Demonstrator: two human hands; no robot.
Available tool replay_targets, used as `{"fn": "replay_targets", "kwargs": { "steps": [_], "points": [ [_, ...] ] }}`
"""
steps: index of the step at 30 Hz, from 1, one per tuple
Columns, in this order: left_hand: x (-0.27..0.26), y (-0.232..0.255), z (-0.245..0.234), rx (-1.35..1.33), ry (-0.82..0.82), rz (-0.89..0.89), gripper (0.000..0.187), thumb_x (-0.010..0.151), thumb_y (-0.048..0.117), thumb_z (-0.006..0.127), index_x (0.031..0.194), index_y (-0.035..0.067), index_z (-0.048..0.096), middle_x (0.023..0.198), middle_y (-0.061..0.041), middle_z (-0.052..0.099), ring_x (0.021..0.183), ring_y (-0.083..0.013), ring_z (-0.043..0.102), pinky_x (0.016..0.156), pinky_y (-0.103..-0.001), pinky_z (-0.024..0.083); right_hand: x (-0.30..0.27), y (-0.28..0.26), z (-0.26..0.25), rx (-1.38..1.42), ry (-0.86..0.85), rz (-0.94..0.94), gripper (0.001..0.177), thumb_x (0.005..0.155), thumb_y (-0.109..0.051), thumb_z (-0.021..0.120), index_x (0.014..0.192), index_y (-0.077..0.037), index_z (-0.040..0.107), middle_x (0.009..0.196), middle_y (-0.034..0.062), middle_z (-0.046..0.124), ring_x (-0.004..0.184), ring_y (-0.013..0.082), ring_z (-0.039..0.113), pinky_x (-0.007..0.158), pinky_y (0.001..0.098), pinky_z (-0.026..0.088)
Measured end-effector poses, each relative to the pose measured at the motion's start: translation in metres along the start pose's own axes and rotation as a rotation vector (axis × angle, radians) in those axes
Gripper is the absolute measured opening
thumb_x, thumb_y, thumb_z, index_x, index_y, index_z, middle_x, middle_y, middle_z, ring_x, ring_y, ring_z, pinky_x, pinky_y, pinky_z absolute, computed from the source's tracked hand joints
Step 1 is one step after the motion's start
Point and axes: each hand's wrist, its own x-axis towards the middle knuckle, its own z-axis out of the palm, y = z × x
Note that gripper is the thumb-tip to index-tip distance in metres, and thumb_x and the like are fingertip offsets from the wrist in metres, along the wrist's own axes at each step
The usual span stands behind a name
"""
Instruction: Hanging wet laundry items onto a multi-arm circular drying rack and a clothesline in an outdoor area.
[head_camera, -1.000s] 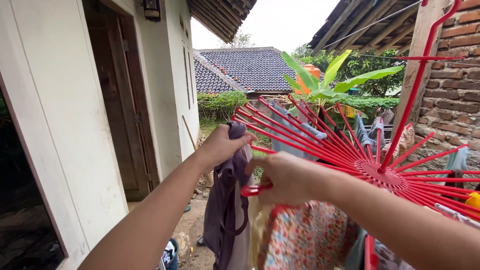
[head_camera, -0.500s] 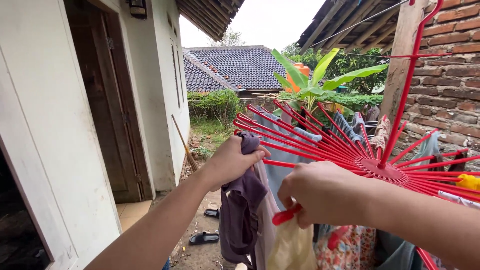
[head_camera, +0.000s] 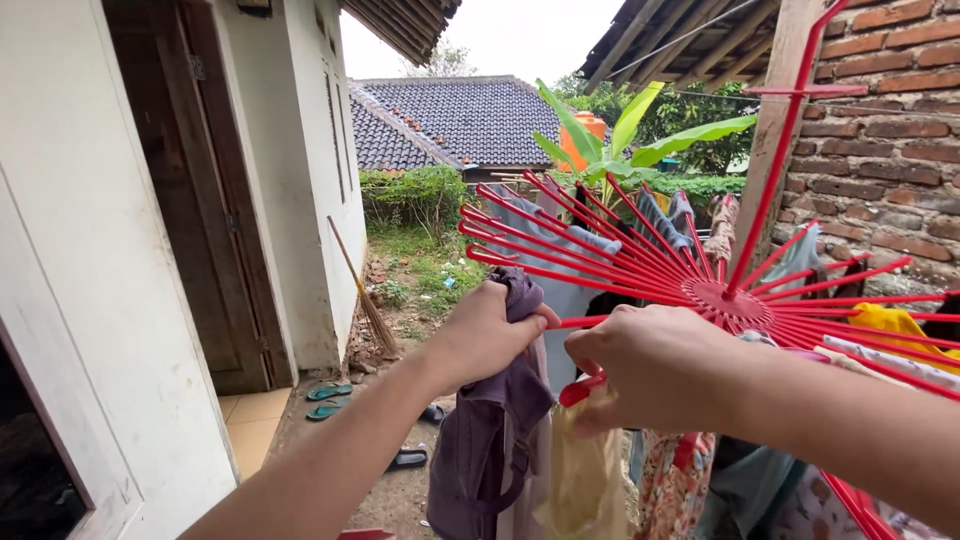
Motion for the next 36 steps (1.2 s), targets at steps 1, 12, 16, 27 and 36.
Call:
{"fn": "replay_targets", "kwargs": {
  "steps": [1,12,16,27,36],
  "points": [
    [-0.001,0.001,0.001,-0.003,-0.005,-0.001,0.02,0.088,0.022,0.067,0.099,0.012,0.081,0.08,-0.008,0.077,0.072,-0.0171,0.074,0.072,-0.033,0.059,-0.001,-0.001,0.005,0.002,-0.005,0.003,0.06,0.069,-0.059,0.085,0.105,-0.014,0.067,0.091,0.0079,0.068,0.091,0.0307,0.068,0.08,0.047,0.054],
    [-0.007,0.005,0.006,0.039,0.09,0.012,0.023,0.087,0.026,0.068,0.097,0.009,0.079,0.082,-0.011,0.077,0.077,-0.0245,0.077,0.074,-0.037,0.06,0.017,0.007,0.059,0.088,0.229,0.101,0.073,0.084,-0.031,0.07,0.146,-0.01,0.038,0.081,0.0122,0.072,0.075,0.036,0.071,0.061,0.0482,0.056],
    [-0.014,0.007,0.004,-0.012,0.06,-0.016,0.021,0.087,0.025,0.067,0.097,0.012,0.081,0.081,-0.009,0.077,0.075,-0.0222,0.076,0.072,-0.036,0.059,-0.001,-0.01,0.029,0.154,0.184,0.133,0.086,0.083,-0.029,0.07,0.153,-0.013,0.022,0.081,0.013,0.072,0.074,0.037,0.071,0.062,0.0501,0.057],
    [-0.024,0.014,-0.001,-0.026,0.028,-0.034,0.021,0.088,0.023,0.066,0.1,0.016,0.082,0.08,-0.009,0.077,0.074,-0.0195,0.076,0.073,-0.035,0.059,-0.002,0.013,0.021,0.073,0.15,0.196,0.136,0.074,-0.064,0.078,0.166,-0.012,-0.008,0.085,0.0183,0.069,0.078,0.036,0.072,0.071,0.0502,0.056],
    [-0.028,0.018,0.005,-0.027,0.052,-0.01,0.021,0.088,0.022,0.067,0.099,0.015,0.082,0.082,-0.007,0.077,0.075,-0.0176,0.075,0.074,-0.033,0.059,-0.001,0.026,0.016,-0.135,0.187,0.282,0.124,0.081,-0.068,0.075,0.166,-0.012,0.005,0.078,0.0122,0.069,0.072,0.0303,0.07,0.066,0.0451,0.054]
  ]
}}
